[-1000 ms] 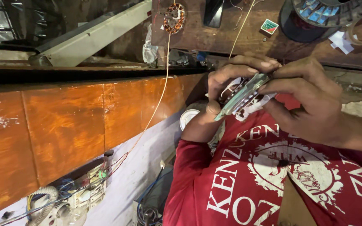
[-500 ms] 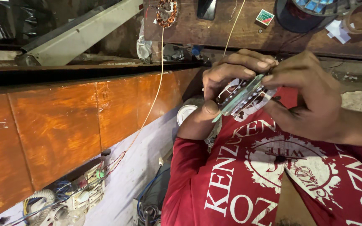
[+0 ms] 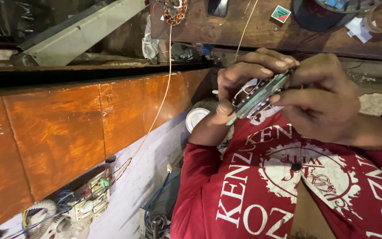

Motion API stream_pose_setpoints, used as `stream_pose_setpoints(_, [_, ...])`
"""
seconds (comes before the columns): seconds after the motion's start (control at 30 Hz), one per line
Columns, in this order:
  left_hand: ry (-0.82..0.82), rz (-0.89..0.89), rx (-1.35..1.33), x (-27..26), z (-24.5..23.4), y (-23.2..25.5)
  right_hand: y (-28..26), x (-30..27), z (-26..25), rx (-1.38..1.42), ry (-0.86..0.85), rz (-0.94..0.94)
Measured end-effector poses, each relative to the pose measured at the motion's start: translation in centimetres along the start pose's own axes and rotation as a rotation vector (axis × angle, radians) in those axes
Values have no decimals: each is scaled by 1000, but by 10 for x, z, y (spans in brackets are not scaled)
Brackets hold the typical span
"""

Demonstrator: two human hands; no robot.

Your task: The person works on a circular electrical component, likely a motor stator, by hand and with pliers. They adjust and secure copper windings and wires within the component's slots, occasionally rotating the part to access different sections.

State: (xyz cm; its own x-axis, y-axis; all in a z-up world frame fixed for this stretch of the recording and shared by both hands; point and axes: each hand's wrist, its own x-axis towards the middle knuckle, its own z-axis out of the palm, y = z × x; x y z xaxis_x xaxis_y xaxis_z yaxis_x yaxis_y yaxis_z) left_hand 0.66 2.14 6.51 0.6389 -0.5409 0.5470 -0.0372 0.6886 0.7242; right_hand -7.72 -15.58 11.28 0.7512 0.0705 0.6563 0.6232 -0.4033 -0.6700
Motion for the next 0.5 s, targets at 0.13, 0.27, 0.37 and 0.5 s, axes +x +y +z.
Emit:
stream_pose_setpoints(0.13, [-5, 17, 26, -2, -1, -2, -9, 5, -11, 100, -153, 172])
stream_pose_setpoints(0.27, [38, -29, -28, -5, 2, -2, -15, 7, -8, 343, -87, 320])
stream_pose_setpoints(0.37, [39, -31, -77, -5, 3, -2, -14, 7, -2, 380, 26, 258])
stream_pose_setpoints(0.5, [41, -7, -112, -3, 5, -4, -11, 6, 2, 12, 16, 111])
